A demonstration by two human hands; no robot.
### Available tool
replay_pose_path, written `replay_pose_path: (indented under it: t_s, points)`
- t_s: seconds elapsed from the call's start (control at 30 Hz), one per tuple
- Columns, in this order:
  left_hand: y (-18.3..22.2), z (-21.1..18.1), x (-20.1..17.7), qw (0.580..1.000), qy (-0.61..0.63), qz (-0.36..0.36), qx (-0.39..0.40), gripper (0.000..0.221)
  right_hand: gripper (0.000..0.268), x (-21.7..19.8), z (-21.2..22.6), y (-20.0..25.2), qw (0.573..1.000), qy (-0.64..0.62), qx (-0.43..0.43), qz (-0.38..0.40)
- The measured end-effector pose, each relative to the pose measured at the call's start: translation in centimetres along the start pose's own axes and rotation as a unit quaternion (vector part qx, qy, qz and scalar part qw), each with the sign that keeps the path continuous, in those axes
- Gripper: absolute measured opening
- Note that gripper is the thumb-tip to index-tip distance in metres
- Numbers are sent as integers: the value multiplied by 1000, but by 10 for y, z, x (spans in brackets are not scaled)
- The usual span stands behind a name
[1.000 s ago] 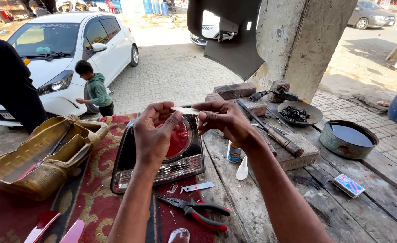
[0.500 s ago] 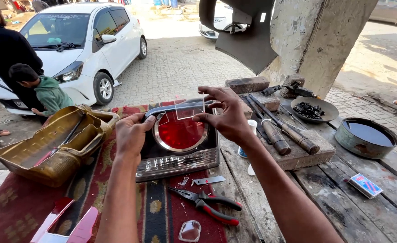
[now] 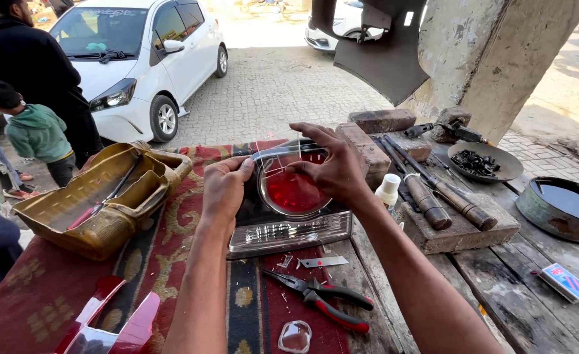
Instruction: Repairing a car tail light by fitting and adjusting a clear plastic lens onto the assembly at a workbench.
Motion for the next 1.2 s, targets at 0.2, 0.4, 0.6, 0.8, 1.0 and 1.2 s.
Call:
replay_pose_path:
  t_s: [0.2, 0.4, 0.6, 0.8, 1.0, 1.2]
  points:
    - [7, -13, 10, 1000, 10, -3, 14, 26, 75, -7, 2, -1, 999, -23, 36, 11]
    - [10, -15, 12, 1000, 20, -2, 12, 28, 75, -9, 1, 3, 999, -8, 39, 20]
    - [16, -22, 15, 1000, -5, -2, 25, 28, 73, -13, -11, 4, 999, 12, 44, 21]
    - [5, -8, 11, 998, -32, 0, 55, 27, 77, -9, -14, 4, 997, -72, 13, 22]
    - [7, -12, 13, 998, -27, 1, 59, 26, 77, -10, -13, 4, 997, -78, 5, 25]
    - [6, -12, 13, 998, -19, 11, 57, 27, 77, -11, -12, 5, 997, -70, 1, 25]
Point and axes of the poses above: each hand's wrist, its own y-axis away from the middle knuckle, its own x-axis out of the palm, z = x × y, the point moved 5 cm from there along -y, towards the middle knuckle, and after that the axes turned 3 degrees about -y, right-handed, at the moved point
